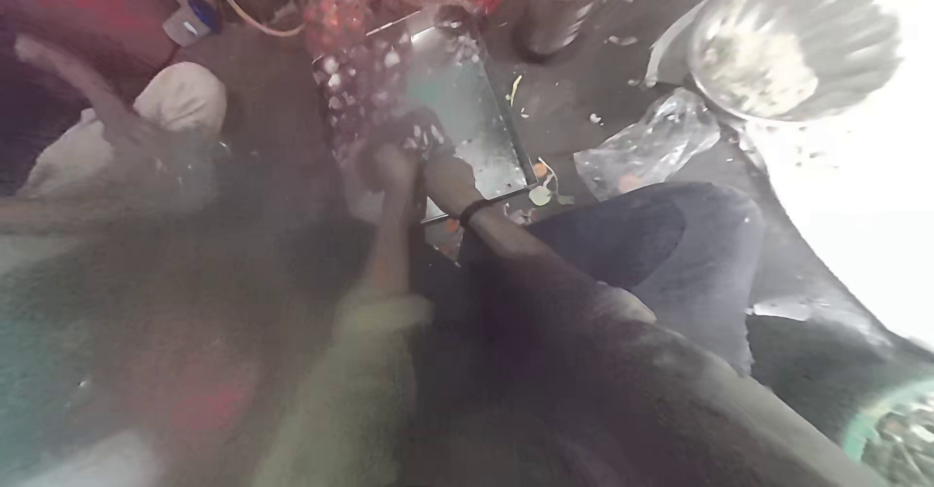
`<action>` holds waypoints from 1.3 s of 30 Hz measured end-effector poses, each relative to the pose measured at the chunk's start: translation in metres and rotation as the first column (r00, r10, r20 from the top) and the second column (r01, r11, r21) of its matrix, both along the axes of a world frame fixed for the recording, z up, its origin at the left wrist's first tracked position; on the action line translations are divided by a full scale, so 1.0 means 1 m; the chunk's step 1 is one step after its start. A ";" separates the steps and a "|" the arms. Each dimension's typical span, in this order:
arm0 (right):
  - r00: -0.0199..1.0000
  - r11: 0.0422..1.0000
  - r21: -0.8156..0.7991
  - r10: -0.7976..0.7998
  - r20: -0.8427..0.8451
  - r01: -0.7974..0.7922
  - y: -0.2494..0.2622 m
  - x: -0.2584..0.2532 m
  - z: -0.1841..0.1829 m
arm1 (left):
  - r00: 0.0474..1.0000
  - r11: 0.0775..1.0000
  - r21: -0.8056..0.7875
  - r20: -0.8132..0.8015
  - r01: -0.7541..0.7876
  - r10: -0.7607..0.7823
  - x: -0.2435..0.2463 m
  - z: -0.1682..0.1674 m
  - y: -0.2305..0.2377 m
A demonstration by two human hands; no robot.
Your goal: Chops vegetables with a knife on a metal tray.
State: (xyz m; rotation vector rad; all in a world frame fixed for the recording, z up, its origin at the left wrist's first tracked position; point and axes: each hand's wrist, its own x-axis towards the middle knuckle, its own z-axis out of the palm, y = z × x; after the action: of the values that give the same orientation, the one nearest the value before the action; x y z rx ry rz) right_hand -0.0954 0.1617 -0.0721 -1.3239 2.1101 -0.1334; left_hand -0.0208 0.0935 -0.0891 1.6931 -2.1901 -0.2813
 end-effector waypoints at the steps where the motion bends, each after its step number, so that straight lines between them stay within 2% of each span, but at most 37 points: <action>1: 1.000 1.000 0.011 0.004 0.012 -0.005 0.005 0.000 -0.005 | 1.000 1.000 -0.004 0.013 -0.002 0.002 0.001 0.000 0.001; 7: 0.999 0.991 0.130 0.034 -0.012 -0.032 0.083 -0.018 -0.005 | 0.999 0.997 0.056 0.024 -0.050 0.048 0.000 0.005 -0.001; 9: 0.999 0.998 0.058 0.029 -0.019 -0.028 0.093 -0.026 0.000 | 1.000 0.999 0.045 0.002 -0.027 0.027 -0.002 0.009 0.000; 11: 1.000 0.998 -0.065 0.019 0.007 -0.018 0.086 -0.029 0.012 | 0.999 0.999 0.040 -0.032 0.019 -0.017 -0.001 0.007 0.001; 12: 1.000 0.997 -0.073 0.020 0.020 -0.018 0.074 -0.027 0.020 | 0.999 0.999 0.037 -0.030 0.022 -0.021 -0.001 0.005 0.000; 16: 0.998 0.999 -0.021 0.030 0.048 -0.029 0.017 -0.006 0.020 | 0.999 0.992 0.120 0.039 -0.028 0.024 -0.001 0.019 0.005; 19: 0.999 1.000 0.017 -0.005 0.036 0.004 0.005 0.005 0.014 | 0.999 0.993 0.115 0.032 -0.024 0.021 -0.001 0.015 0.001; 22: 1.000 0.999 0.036 0.000 0.017 0.000 0.019 0.005 0.002 | 0.999 1.000 0.017 0.026 0.021 -0.021 0.002 0.005 0.001; 25: 1.000 1.000 0.027 -0.010 0.007 0.010 0.060 0.002 -0.006 | 0.997 0.996 0.083 0.067 -0.039 0.033 0.002 0.005 -0.006; 27: 1.000 0.996 0.093 0.008 0.008 -0.009 0.086 0.000 -0.003 | 0.995 0.991 0.119 0.084 -0.062 0.053 0.000 0.013 -0.002; 29: 1.000 0.988 0.153 0.006 -0.013 -0.004 0.096 -0.007 0.007 | 0.995 0.988 0.146 0.092 -0.056 0.043 -0.003 0.019 0.000; 30: 1.000 0.992 0.128 -0.008 -0.020 0.010 0.096 -0.011 0.011 | 0.996 0.987 0.152 0.089 -0.044 0.030 -0.003 0.022 0.002; 34: 1.000 1.000 0.015 -0.004 0.000 0.004 0.053 -0.020 0.025 | 0.999 0.987 0.154 0.027 -0.042 0.038 -0.003 0.023 0.005; 39: 0.998 0.998 -0.042 0.038 0.043 -0.036 0.001 -0.001 0.015 | 0.987 0.965 0.215 0.080 -0.151 0.137 -0.002 0.014 -0.004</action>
State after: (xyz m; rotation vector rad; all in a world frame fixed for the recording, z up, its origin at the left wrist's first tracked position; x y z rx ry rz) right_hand -0.0963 0.1626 -0.0575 -1.3715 2.0555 -0.1891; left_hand -0.0231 0.0899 -0.0754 1.9957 -2.1322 -0.4514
